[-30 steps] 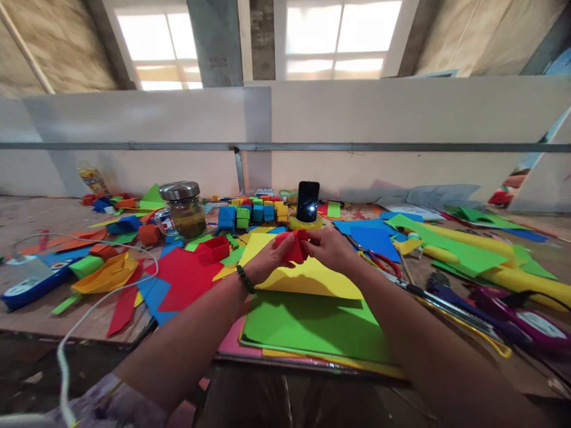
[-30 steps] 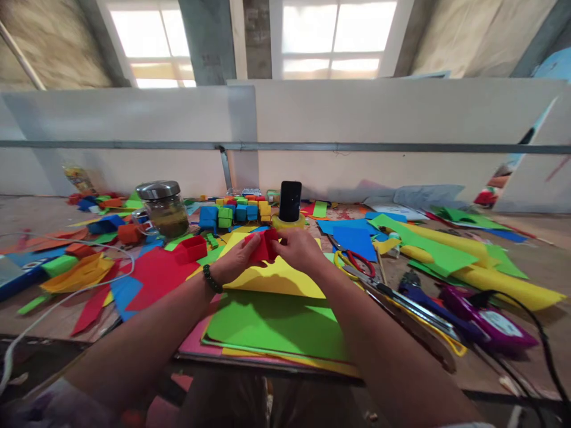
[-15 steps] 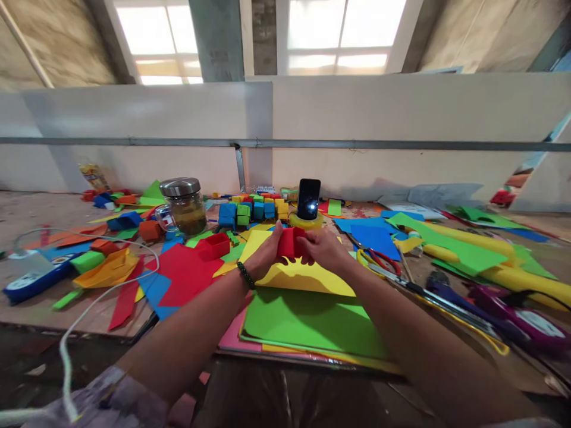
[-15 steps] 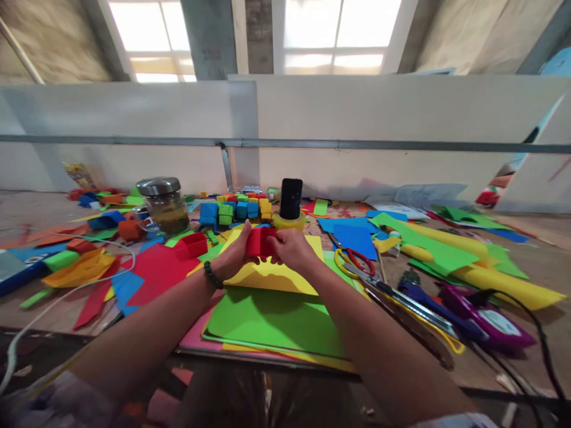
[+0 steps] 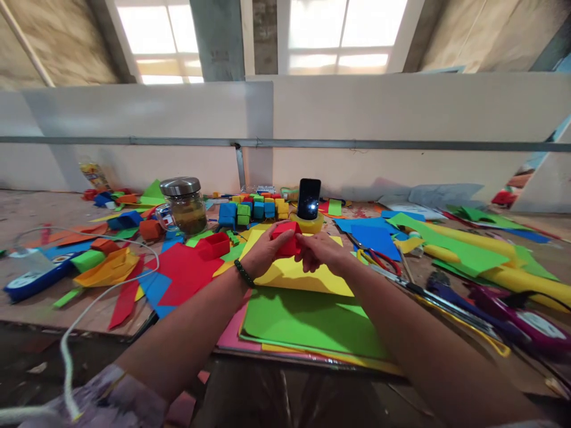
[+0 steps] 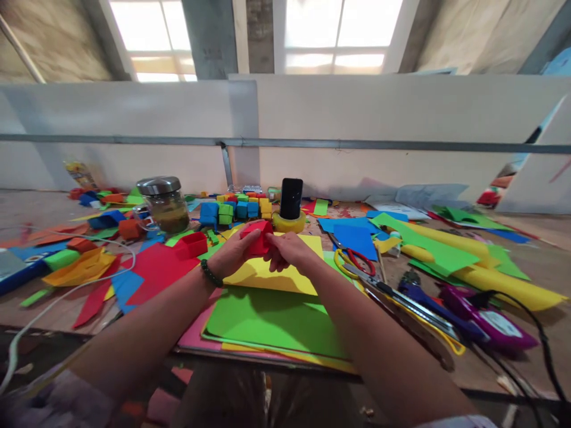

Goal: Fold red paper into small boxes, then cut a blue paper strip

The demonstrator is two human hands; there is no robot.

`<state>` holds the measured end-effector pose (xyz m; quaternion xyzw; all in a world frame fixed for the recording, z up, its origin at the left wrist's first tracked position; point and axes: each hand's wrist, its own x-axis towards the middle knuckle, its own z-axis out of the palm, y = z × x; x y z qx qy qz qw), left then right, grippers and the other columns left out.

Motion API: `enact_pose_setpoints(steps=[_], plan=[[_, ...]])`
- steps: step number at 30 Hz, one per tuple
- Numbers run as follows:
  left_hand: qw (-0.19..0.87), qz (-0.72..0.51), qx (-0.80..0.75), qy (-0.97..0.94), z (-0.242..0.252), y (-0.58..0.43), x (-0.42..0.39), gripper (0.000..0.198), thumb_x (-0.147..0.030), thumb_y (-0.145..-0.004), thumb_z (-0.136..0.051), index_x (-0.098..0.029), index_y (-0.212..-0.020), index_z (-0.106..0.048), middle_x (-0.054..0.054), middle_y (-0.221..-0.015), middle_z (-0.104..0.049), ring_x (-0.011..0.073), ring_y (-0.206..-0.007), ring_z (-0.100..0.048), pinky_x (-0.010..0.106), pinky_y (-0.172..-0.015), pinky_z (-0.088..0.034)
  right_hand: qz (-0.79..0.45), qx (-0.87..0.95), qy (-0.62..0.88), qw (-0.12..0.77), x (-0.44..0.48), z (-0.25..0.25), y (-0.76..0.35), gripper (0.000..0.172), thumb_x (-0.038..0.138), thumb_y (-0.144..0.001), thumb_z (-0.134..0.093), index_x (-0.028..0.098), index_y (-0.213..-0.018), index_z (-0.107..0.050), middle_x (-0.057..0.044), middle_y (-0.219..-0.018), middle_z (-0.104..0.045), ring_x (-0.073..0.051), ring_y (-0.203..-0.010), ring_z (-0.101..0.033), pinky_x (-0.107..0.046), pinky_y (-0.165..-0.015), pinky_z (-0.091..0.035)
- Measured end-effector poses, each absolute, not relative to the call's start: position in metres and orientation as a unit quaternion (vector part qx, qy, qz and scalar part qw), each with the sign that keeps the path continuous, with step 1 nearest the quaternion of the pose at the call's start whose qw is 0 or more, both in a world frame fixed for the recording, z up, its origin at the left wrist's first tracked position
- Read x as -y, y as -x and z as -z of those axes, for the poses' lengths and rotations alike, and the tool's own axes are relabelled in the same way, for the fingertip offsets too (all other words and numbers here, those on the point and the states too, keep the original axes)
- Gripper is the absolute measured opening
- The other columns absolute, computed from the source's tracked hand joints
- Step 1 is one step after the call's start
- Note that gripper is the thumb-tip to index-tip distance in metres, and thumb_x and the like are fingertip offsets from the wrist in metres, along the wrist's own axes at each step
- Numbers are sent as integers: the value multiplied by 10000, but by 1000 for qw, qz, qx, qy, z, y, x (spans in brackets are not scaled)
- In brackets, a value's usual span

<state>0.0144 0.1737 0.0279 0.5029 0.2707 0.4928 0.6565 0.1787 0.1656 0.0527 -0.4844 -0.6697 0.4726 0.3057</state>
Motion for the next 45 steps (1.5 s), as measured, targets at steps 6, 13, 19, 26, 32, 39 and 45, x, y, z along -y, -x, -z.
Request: enact_pose_setpoints(steps=[6, 13, 19, 26, 32, 39, 45], plan=[[704, -428, -351, -446, -34, -11, -175, 621, -691, -845, -490, -126, -1060, -632, 106, -873, -718, 184, -670, -698, 218, -501, -503, -303, 727, 422, 450, -163, -64, -192, 487, 619, -790, -622, 170, -600, -613, 6, -458, -574, -98, -416, -492, -228, -434, -401], [731, -383, -372, -425, -39, -13, -167, 713, -743, -879, -303, -127, -939, -658, 73, -727, -711, 181, -612, -697, 205, -474, -450, -19, 837, 308, 452, -160, -61, -189, 204, 389, -754, -768, 221, -842, -693, -37, -829, -703, -201, -792, -609, -360, -762, -479], [701, -421, -375, -437, -37, -17, -166, 730, -771, -851, -323, -136, -970, -663, 74, -758, -715, 180, -636, -692, 231, -542, -474, 68, 814, 312, 486, -157, -53, -185, 143, 352, -804, -728, 233, -881, -710, -50, -852, -739, -216, -794, -642, -380, -777, -488], [677, -459, -377, -435, -41, -20, -161, 689, -735, -877, -327, -143, -1003, -656, 62, -740, -700, 173, -626, -673, 243, -552, -492, 95, 812, 289, 498, -156, -53, -186, 78, 304, -838, -698, 252, -887, -731, -41, -897, -767, -211, -813, -682, -370, -780, -508], [669, -459, -385, -440, -44, -22, -158, 645, -699, -901, -324, -145, -986, -644, 51, -737, -687, 162, -594, -660, 247, -546, -488, 160, 824, 292, 459, -154, -55, -188, 99, 320, -804, -732, 241, -864, -721, -41, -850, -760, -215, -778, -649, -376, -768, -475], [667, -446, -385, -456, -43, -22, -157, 706, -748, -870, -311, -134, -967, -645, 65, -747, -690, 167, -609, -660, 251, -563, -478, 186, 841, 256, 438, -155, -61, -189, 72, 283, -843, -696, 212, -847, -700, -33, -781, -744, -192, -724, -620, -348, -723, -482], [665, -449, -385, -456, -42, -22, -158, 665, -707, -902, -294, -136, -943, -633, 53, -715, -681, 156, -581, -655, 243, -544, -479, 181, 852, 225, 437, -154, -64, -188, 59, 246, -849, -690, 196, -817, -683, -35, -756, -735, -179, -694, -603, -334, -686, -483]])
